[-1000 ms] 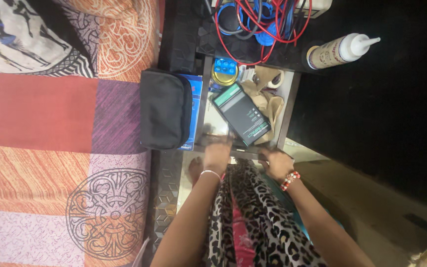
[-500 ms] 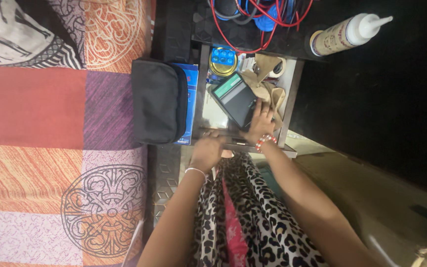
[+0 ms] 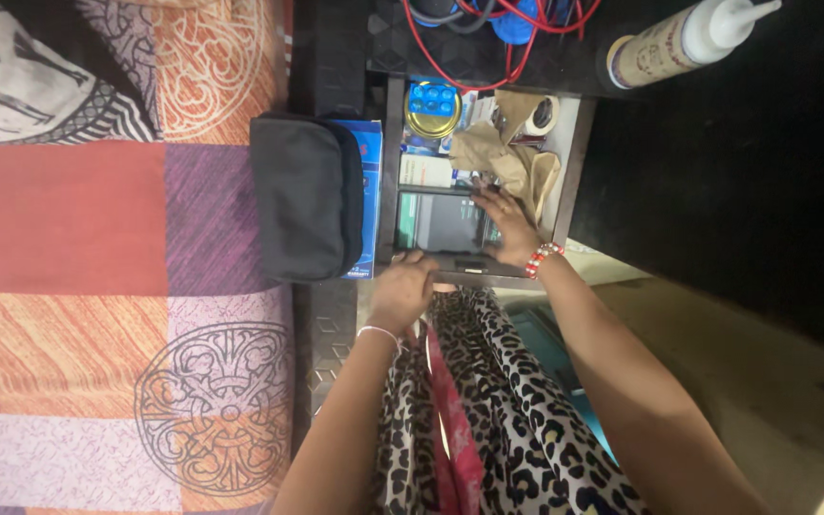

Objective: The person takes a blood pressure monitor box and a pouch from a drawer, sets them aside, and then untangles several red and blue medical lead wires by a physiotherapist machine.

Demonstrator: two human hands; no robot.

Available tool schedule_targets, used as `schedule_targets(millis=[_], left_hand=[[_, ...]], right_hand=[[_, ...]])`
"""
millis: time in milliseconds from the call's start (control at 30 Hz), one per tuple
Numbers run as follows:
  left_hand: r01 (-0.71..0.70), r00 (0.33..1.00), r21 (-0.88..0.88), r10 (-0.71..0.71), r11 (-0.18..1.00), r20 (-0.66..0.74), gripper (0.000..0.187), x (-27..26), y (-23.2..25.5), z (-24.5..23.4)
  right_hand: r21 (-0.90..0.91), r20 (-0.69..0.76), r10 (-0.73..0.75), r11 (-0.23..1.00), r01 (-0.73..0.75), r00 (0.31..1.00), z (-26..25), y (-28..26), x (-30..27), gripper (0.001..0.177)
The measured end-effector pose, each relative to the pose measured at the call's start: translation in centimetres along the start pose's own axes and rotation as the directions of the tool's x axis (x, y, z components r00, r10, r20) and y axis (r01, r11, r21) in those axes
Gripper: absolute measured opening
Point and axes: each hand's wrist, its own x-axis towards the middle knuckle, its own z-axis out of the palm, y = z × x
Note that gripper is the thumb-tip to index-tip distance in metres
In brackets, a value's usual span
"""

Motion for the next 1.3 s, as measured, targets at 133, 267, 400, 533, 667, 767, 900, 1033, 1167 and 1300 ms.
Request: schedule_targets(millis=[133, 267, 400, 533, 667, 767, 900, 1033, 1167, 1300], left_hand=[[0.043, 0.999, 0.036, -0.043, 0.998, -0.007, 0.016, 0.7, -0.2, 0.4], [0.142, 0.977, 0.055, -0.148, 0.988, 0.154, 0.019, 1.1, -0.4, 0.0], [0.187, 0.956, 0.044, -0.192, 0.981, 0.221, 0.026, 1.9, 1.3, -2.2], [0.160, 0.985, -0.183, -0.145, 0.970, 0.092, 0.022, -0.8, 6.4, -9.1], [-0.218, 0.915, -0.158, 0.146, 0.963, -0.375, 0.006, -4.8, 10.9, -16.4], [0.132, 0.793, 0.128, -0.028, 0.983, -0.609, 0.022, -4.5, 9.9, -20.0], [0.174, 0.763, 0.229, 0.016, 0.958, -0.647, 0.119, -2.0, 7.8, -21.6], [0.417, 0.751, -0.080, -0.393, 0.905, -0.531, 0.127, -0.9, 7.1, -19.7], [0.248, 0.770, -0.148, -0.287, 0.957, -0.569, 0.110, -1.2, 6.2, -17.9], [0.166, 0.783, -0.182, -0.242, 0.969, -0.573, 0.106, -2.1, 5.4, -16.5]], right_hand=[[0.048, -0.102, 0.178, 0.984, -0.174, 0.979, 0.2, 0.1, -0.5, 0.091], [0.037, -0.125, 0.182, 0.983, -0.179, 0.975, 1.1, 0.5, -0.4, 0.095], [0.122, 0.170, 0.235, 0.959, -0.257, 0.957, -2.0, 0.6, 1.5, 0.075], [0.715, 0.204, 0.175, 0.645, -0.268, 0.963, -5.5, -6.6, 2.0, 0.081], [0.888, 0.333, 0.150, 0.281, -0.363, 0.931, -4.5, -16.6, 3.1, 0.093], [0.847, 0.374, 0.253, 0.299, -0.440, 0.892, -2.5, -20.9, 4.2, 0.103], [0.878, 0.407, 0.227, 0.168, -0.447, 0.885, -0.3, -22.3, 5.4, 0.103], [0.914, 0.318, 0.124, 0.223, -0.339, 0.940, -2.1, -19.8, 4.2, 0.089], [0.873, 0.317, 0.122, 0.349, -0.339, 0.941, -5.7, -13.8, 1.7, 0.080], [0.877, 0.312, 0.191, 0.318, -0.359, 0.931, -7.3, -4.2, 0.0, 0.070]])
